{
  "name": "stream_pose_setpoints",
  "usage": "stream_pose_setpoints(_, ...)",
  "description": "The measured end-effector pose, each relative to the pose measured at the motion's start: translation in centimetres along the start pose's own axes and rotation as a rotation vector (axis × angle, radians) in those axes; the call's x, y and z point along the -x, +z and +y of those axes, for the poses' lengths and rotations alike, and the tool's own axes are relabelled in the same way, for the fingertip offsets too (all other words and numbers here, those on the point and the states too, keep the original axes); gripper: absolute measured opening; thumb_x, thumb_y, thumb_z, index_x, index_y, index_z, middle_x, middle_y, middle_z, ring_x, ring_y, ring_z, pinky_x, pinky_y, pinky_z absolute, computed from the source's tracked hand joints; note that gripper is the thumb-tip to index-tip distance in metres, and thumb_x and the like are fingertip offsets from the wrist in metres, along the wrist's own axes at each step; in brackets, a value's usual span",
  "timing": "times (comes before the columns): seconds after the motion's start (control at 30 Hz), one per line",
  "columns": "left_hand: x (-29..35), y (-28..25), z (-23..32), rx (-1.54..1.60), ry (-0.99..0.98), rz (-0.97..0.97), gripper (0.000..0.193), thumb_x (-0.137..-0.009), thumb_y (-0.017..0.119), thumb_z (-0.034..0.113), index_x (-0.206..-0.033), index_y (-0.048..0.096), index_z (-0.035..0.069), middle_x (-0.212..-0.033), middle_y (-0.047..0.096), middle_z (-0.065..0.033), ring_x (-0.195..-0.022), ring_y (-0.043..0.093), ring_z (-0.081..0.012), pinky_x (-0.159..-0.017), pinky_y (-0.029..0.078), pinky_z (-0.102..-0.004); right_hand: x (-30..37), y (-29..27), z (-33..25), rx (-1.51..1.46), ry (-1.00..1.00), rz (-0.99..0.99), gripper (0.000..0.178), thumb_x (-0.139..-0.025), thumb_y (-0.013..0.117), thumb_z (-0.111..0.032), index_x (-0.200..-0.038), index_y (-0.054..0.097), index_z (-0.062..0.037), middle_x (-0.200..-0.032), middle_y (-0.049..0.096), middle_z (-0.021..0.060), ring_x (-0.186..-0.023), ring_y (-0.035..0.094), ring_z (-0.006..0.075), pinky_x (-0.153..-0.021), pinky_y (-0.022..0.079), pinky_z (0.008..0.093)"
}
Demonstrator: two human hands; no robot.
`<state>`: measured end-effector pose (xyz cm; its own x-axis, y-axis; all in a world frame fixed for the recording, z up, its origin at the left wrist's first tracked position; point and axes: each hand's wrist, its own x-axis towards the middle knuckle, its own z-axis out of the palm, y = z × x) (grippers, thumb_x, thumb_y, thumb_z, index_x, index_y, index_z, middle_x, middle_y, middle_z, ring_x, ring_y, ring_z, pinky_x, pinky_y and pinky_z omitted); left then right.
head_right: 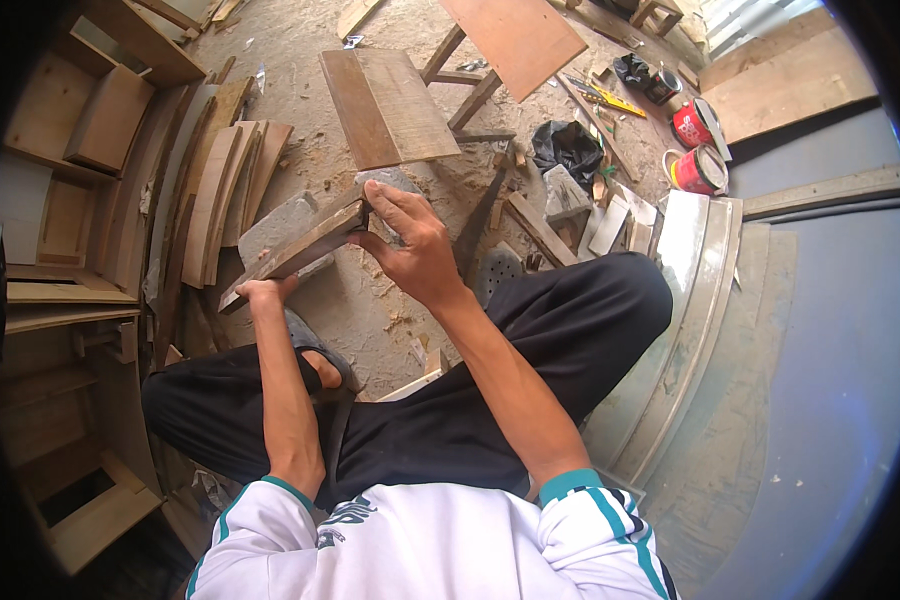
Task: The person assembles a wooden chair by hand. They fit wooden legs into the seat frame, align the pieces, and secure them together using a hammer and a small block of wood to tap the joints.
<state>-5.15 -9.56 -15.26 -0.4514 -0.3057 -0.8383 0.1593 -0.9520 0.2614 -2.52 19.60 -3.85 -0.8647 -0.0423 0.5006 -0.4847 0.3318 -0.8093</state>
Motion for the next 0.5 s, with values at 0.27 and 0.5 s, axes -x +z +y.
stream_pose_setpoints(0.27,0.7,-0.3,-0.2,-0.059,-0.019,0.001,0.065,-0.089,0.027,0.064,-0.106,0.060,0.010,-0.090,0.062,-0.0084,-0.102,0.058,-0.0310,-0.099,0.038,-0.0632,0.5,0.3,1.1,0.065,-0.081,0.033,0.064,-0.071,0.082,-0.015,-0.130,0.059,-0.0069,-0.118,0.064,0.0145,-0.105,0.061,0.0314,-0.090,0.050,0.0391)
stream_pose_setpoints(0.5,-0.3,-0.7,0.1,0.005,-0.012,0.028,0.065,-0.089,0.029,0.063,-0.113,0.059,0.011,-0.102,0.063,-0.0101,-0.110,0.056,-0.0320,-0.099,0.039,-0.0623,0.9,0.7,1.8,0.101,-0.066,0.012,0.067,-0.074,0.079,-0.006,-0.136,0.055,-0.0111,-0.122,0.064,0.0145,-0.108,0.061,0.0304,-0.092,0.049,0.0372)
